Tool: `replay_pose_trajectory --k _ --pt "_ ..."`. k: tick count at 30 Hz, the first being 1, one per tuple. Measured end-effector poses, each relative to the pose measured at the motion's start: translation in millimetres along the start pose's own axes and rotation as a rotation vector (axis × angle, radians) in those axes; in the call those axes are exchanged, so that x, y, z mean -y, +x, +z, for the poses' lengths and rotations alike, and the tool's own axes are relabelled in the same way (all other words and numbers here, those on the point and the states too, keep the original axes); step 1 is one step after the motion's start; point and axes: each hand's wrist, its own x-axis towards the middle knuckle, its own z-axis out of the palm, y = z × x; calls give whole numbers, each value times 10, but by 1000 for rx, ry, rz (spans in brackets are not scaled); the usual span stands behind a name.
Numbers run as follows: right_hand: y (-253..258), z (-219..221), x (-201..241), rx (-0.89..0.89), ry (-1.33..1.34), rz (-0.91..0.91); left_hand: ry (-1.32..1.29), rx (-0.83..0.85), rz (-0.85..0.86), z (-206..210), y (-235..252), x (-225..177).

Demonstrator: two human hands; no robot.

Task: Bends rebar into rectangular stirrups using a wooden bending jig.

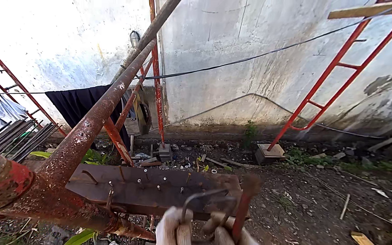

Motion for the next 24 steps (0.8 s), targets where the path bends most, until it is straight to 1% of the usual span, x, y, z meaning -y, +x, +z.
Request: replay_pose_trajectory --k 1,3,5,7,10,15,19,24 --pt "134 -30 185 0 -31 -30 25 10 32 15 216 -118" --pt "484 -104 503 -2 -116 -56 44 61 93 38 678 -223" --pt "825 -188 574 -14 -229 -105 50 132 63 32 997 -262" --pt "1055 -233 522 -31 -296 -127 49 167 18 27 1149 -241" --pt "1148 -224 448 -27 -265 -117 -3 176 -3 7 1162 -198" --pt "1056 -187 433 -19 -255 -138 -78 178 -18 -43 1058 -174" --pt "1054 -206 284 -2 -231 -118 -68 229 -32 -68 1068 -62" --pt "1091 -230 253 -3 -248 -144 -33 284 -24 -131 1160 -111"
